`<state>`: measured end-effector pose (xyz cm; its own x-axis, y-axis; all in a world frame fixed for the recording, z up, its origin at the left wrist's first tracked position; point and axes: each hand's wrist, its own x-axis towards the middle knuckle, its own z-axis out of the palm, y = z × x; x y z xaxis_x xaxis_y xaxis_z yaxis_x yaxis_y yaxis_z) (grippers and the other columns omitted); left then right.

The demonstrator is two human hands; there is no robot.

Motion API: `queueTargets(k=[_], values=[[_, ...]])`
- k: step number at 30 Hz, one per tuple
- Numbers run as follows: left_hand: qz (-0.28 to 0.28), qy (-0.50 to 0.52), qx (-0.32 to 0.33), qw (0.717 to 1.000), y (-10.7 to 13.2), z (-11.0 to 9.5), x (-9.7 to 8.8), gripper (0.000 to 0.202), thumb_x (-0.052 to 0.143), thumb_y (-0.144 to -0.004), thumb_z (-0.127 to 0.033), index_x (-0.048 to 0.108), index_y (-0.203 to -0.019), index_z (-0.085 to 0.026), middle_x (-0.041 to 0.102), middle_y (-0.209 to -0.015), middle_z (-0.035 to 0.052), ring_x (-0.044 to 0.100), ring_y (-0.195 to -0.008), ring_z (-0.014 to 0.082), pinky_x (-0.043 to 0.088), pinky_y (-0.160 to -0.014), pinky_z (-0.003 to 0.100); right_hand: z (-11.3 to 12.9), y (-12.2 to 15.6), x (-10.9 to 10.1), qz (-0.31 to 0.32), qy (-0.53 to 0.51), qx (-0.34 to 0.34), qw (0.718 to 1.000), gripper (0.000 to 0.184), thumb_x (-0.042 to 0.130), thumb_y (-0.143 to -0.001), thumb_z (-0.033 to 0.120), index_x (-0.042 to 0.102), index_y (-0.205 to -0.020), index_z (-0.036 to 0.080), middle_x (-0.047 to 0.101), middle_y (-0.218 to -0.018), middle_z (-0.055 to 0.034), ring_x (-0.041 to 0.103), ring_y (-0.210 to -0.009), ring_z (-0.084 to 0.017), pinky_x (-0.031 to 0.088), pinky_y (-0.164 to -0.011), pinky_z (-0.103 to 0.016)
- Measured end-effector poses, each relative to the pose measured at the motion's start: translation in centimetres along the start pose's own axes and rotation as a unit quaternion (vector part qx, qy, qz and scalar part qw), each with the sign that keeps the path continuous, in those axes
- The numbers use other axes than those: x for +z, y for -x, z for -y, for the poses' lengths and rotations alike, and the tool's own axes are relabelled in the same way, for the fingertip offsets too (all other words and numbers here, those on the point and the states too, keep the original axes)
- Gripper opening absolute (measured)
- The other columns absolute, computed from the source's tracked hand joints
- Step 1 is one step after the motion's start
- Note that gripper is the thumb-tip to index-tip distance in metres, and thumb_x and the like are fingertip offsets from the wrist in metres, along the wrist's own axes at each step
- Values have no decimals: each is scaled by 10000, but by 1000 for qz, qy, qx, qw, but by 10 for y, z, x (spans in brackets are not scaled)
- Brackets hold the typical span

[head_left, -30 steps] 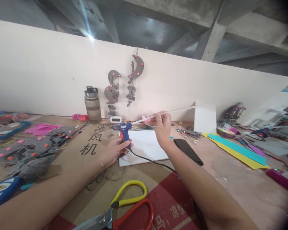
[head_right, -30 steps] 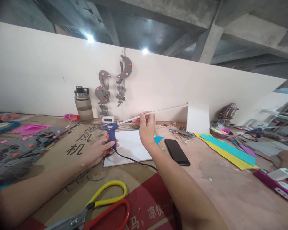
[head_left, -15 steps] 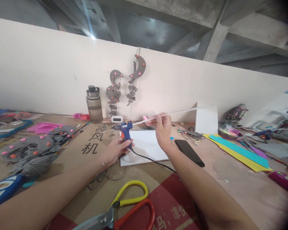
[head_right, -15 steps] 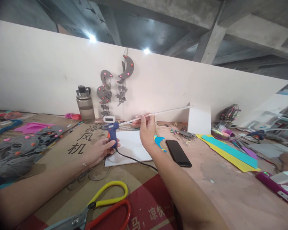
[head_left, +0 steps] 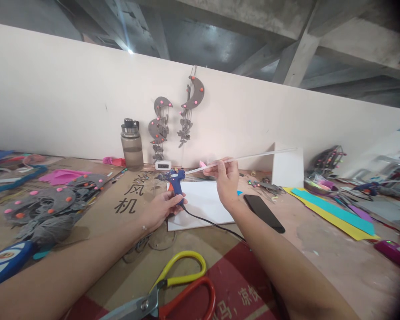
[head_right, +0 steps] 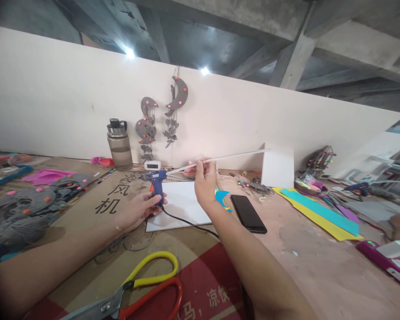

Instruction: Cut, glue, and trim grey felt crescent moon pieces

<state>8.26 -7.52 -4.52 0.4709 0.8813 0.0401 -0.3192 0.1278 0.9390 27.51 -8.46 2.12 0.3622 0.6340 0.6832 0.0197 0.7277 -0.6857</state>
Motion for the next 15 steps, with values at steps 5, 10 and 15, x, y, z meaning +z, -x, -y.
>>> queueTargets(k=[5,10,15], values=[[6,-3,5,1000,0,0,0,470,828,-657,-412,637,-944,-93,680,-848,72,540,-583,80,364,-527,218,2,1,1,1,0,-5,1000,185,544,-917,416,433,-900,269,654,-800,29,648,-605,-150,602,-633,-356],[8,-9,4,1000,0,0,-1,455,822,-666,-411,636,-938,-97,680,-853,74,541,-588,82,366,-530,220,4,3,2,9,6,-17,1000,184,544,-921,422,444,-908,267,651,-813,25,644,-615,-146,600,-634,-343],[13,-15,8,1000,-1,2,-2,437,802,-693,-412,636,-953,-101,681,-863,74,533,-585,78,363,-534,222,9,7,4,28,29,-47,998,169,530,-933,420,459,-916,267,640,-859,18,636,-631,-134,596,-653,-330]])
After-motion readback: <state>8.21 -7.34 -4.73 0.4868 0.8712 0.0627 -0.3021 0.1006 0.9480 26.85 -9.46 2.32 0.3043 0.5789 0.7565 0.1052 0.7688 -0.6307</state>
